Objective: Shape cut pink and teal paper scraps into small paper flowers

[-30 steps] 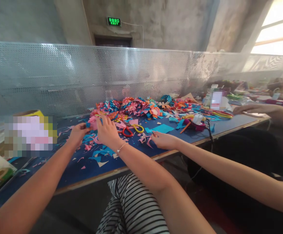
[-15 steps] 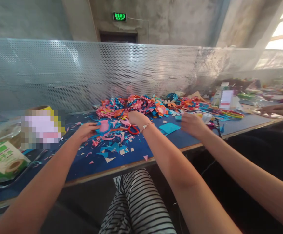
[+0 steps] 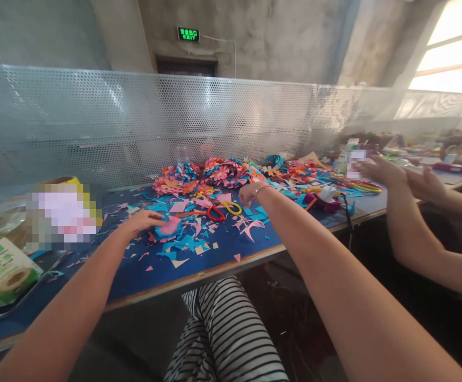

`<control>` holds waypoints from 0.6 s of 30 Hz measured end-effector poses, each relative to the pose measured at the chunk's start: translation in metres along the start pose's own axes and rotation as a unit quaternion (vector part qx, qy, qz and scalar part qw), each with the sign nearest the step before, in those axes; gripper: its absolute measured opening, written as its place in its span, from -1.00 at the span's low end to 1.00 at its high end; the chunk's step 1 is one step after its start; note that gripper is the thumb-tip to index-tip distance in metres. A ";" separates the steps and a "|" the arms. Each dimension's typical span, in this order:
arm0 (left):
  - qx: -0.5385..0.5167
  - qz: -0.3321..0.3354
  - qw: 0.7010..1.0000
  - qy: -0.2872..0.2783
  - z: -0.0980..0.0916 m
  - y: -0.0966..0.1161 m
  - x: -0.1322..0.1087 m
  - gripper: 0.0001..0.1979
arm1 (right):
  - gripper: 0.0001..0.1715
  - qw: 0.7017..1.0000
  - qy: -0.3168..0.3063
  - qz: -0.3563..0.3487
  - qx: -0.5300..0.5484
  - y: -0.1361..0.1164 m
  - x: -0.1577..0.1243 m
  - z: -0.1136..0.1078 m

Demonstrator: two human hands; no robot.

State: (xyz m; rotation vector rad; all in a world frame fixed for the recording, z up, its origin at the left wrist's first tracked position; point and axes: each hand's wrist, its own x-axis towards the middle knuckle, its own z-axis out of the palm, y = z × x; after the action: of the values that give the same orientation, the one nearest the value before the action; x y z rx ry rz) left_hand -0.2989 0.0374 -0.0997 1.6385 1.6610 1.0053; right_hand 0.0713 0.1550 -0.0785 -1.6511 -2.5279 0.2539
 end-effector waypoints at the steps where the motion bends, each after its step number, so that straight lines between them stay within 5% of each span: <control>1: 0.007 0.015 1.000 0.002 0.001 0.000 0.001 -0.76 | -0.66 0.999 -0.046 0.009 0.003 0.004 -0.002 0.002; 3: 0.011 0.028 1.000 0.002 0.002 0.001 0.001 -0.76 | -0.62 0.992 -0.124 0.032 0.010 0.008 -0.003 0.006; 10: 0.022 0.047 0.998 0.029 0.001 0.002 -0.001 -0.66 | -0.65 0.986 -0.151 0.058 0.049 0.014 -0.006 0.007; 15: 0.168 0.228 0.938 0.200 0.010 0.035 -0.007 -0.77 | -0.78 0.997 -0.066 0.001 0.045 0.027 -0.014 0.006; 17: 0.214 0.324 0.909 0.149 0.033 0.063 -0.011 -0.81 | -0.86 0.999 0.009 -0.022 0.037 0.030 -0.020 0.005; 18: 0.228 0.365 0.900 0.075 0.050 0.078 -0.012 -0.81 | -0.87 0.998 0.044 -0.019 0.038 0.031 -0.024 0.005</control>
State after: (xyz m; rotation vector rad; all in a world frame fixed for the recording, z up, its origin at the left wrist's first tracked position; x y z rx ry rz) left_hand -0.2134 0.0270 -0.0625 2.6812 1.4559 1.1493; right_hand 0.1080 0.1449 -0.0896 -1.5500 -2.4500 0.2653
